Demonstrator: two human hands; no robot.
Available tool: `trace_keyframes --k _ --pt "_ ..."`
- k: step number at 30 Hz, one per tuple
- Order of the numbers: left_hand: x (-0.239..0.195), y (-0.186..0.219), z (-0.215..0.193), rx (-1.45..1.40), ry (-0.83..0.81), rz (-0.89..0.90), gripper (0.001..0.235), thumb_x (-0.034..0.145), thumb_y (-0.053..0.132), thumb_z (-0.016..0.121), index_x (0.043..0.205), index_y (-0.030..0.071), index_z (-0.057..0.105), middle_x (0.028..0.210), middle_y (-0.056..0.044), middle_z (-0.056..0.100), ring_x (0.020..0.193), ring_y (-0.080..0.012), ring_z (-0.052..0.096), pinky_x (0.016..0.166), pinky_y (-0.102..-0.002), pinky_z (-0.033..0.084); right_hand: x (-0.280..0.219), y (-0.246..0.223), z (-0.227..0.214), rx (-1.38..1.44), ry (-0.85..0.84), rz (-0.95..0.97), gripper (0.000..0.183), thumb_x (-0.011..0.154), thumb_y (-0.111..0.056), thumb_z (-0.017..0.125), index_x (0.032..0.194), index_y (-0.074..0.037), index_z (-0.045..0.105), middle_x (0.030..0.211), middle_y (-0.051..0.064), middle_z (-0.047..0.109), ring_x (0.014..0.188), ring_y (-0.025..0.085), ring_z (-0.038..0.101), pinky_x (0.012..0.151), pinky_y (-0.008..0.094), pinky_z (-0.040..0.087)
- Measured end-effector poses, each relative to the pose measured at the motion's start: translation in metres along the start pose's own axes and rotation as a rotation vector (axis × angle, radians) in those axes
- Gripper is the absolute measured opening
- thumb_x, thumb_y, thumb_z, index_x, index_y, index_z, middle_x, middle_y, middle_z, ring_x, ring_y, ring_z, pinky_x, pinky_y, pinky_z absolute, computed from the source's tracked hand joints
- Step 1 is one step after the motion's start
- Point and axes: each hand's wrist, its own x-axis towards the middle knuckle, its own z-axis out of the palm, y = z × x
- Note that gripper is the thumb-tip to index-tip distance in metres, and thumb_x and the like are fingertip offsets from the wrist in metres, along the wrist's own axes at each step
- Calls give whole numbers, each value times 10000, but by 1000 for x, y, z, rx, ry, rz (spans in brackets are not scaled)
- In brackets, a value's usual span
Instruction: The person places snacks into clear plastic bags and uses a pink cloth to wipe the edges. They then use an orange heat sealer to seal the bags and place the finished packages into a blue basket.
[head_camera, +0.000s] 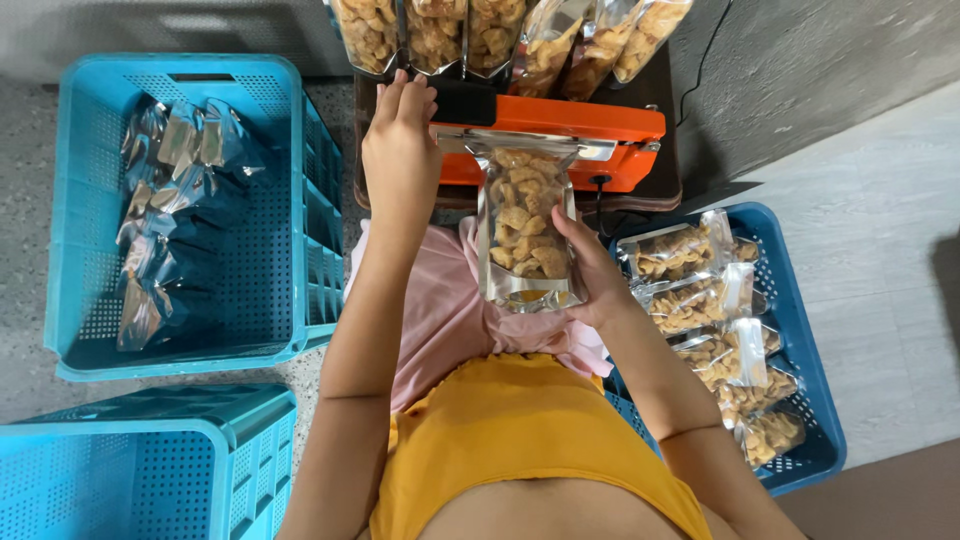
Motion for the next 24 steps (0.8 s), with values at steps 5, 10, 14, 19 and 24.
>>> trace_keyframes --k 5,10,14,19,24 --pt "0 3 -3 -24 -24 -26 380 797 -146 688 1159 -35 648 1189 -193 707 1190 -375 664 976 -414 569 1 0 0 -41 32 -7 572 960 -357 711 1368 3 534 1245 165 680 1084 256 730 904 435 643" --pt "-1 1 0 -3 -12 -20 342 822 -144 681 1142 -29 649 1169 -170 716 1211 -362 670 947 -399 588 1 0 2 -69 57 -21 557 944 -363 709 1348 -25 529 1226 150 687 1077 249 732 892 433 643" --pt "0 0 0 -28 -5 -32 301 866 -160 649 1138 -32 663 1165 -173 722 1184 -344 685 915 -390 604 1 0 1 -45 34 -11 554 955 -357 704 1352 -16 523 1225 145 687 1075 246 730 893 434 647" --pt "-1 -1 1 -1 16 -1 290 856 -159 646 1115 -31 665 1137 -164 728 1201 -357 681 907 -399 604 3 1 -1 -36 40 -16 529 959 -339 702 1335 -9 528 1214 155 688 1068 253 729 888 439 646" --pt "-1 -1 5 60 26 -7 266 859 -142 660 1097 -24 667 1167 -185 718 1181 -358 681 885 -392 608 2 2 -2 -44 56 -39 518 960 -324 703 1338 -20 521 1238 157 676 1098 251 725 913 424 642"
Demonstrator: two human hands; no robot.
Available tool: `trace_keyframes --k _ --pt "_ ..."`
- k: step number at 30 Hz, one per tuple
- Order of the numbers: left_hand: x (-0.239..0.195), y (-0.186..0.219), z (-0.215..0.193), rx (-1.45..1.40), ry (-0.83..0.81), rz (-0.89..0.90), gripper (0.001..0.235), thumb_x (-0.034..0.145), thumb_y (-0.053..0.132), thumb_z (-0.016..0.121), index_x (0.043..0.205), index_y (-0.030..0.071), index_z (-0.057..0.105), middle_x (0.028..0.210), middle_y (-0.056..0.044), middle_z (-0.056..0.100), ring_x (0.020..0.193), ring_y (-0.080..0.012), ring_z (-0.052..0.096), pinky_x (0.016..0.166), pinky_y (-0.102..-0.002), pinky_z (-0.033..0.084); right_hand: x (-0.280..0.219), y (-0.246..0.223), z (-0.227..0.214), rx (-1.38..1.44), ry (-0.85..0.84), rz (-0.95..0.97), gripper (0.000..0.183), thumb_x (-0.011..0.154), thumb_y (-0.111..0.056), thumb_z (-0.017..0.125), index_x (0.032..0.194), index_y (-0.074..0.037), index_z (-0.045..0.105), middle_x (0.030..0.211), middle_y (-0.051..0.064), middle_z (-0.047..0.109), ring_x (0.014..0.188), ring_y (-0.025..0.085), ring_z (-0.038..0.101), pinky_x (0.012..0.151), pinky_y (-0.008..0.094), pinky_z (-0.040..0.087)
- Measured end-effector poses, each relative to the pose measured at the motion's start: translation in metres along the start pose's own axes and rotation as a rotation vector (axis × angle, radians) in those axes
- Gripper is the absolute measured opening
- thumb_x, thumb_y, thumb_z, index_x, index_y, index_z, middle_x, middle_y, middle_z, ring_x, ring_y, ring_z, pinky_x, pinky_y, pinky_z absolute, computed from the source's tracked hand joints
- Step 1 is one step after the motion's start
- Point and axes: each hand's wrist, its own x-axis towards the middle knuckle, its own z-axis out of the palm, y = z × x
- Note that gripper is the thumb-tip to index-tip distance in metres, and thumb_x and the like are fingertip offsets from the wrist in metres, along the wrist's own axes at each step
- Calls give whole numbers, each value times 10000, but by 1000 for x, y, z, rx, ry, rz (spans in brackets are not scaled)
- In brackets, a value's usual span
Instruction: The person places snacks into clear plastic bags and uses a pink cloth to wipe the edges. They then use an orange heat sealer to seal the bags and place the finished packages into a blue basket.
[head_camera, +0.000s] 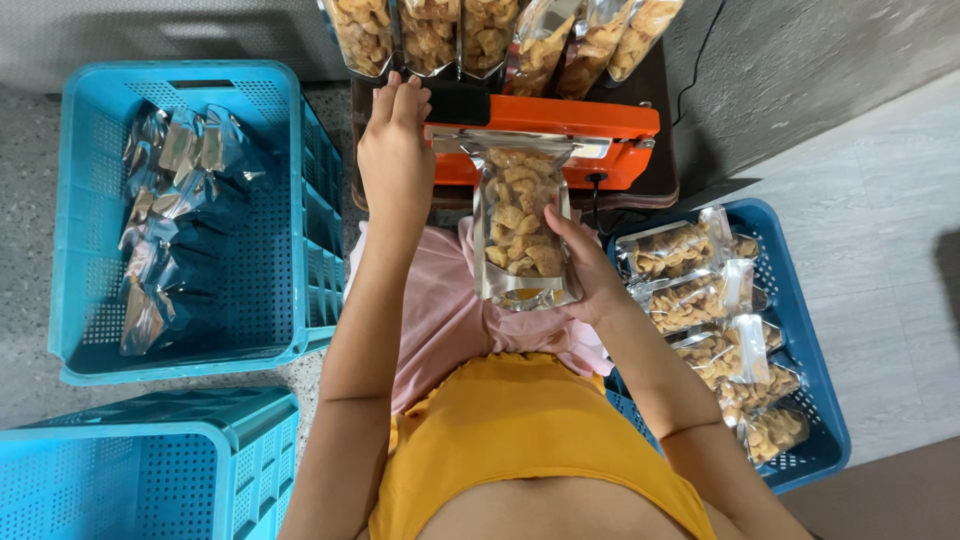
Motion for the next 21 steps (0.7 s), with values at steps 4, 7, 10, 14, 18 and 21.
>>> trace_keyframes --k 4,7,10,14,18,21 --pt "0 1 -2 -37 -26 -17 287 860 -164 635 1113 -30 660 1168 -180 721 1190 -340 690 884 -385 616 -1 -1 2 9 -22 -3 535 960 -325 709 1357 -23 515 1254 146 667 1116 246 713 931 425 634" --pt "0 2 -3 -76 -60 -66 296 875 -170 623 1134 -29 655 1198 -190 714 1151 -317 705 879 -383 617 -2 -2 5 1 4 5 542 945 -326 709 1361 -39 515 1251 136 673 1121 244 712 939 426 630" --pt "1 3 -4 -46 -33 -22 303 858 -162 632 1129 -27 649 1159 -167 722 1205 -352 678 885 -399 609 -2 -3 6 -3 27 15 541 939 -328 709 1360 -45 521 1245 127 677 1119 241 713 942 429 628" --pt "1 3 -4 -39 -27 -16 274 880 -140 645 1127 -22 651 1148 -153 724 1219 -357 668 889 -416 598 -3 -3 6 14 -1 19 548 946 -330 711 1368 -35 525 1249 128 676 1119 239 711 950 429 620" --pt "1 3 -4 -32 -24 -10 261 895 -129 644 1134 -23 654 1145 -151 725 1224 -355 665 894 -419 595 -2 -1 3 27 -9 21 534 959 -324 705 1369 -28 533 1250 132 679 1119 237 709 950 425 617" --pt "1 3 -5 -45 -27 -11 287 878 -144 624 1140 -29 652 1148 -156 721 1232 -352 665 905 -405 601 -1 0 0 32 -17 8 515 962 -313 701 1360 -29 539 1244 128 685 1115 234 711 948 420 618"
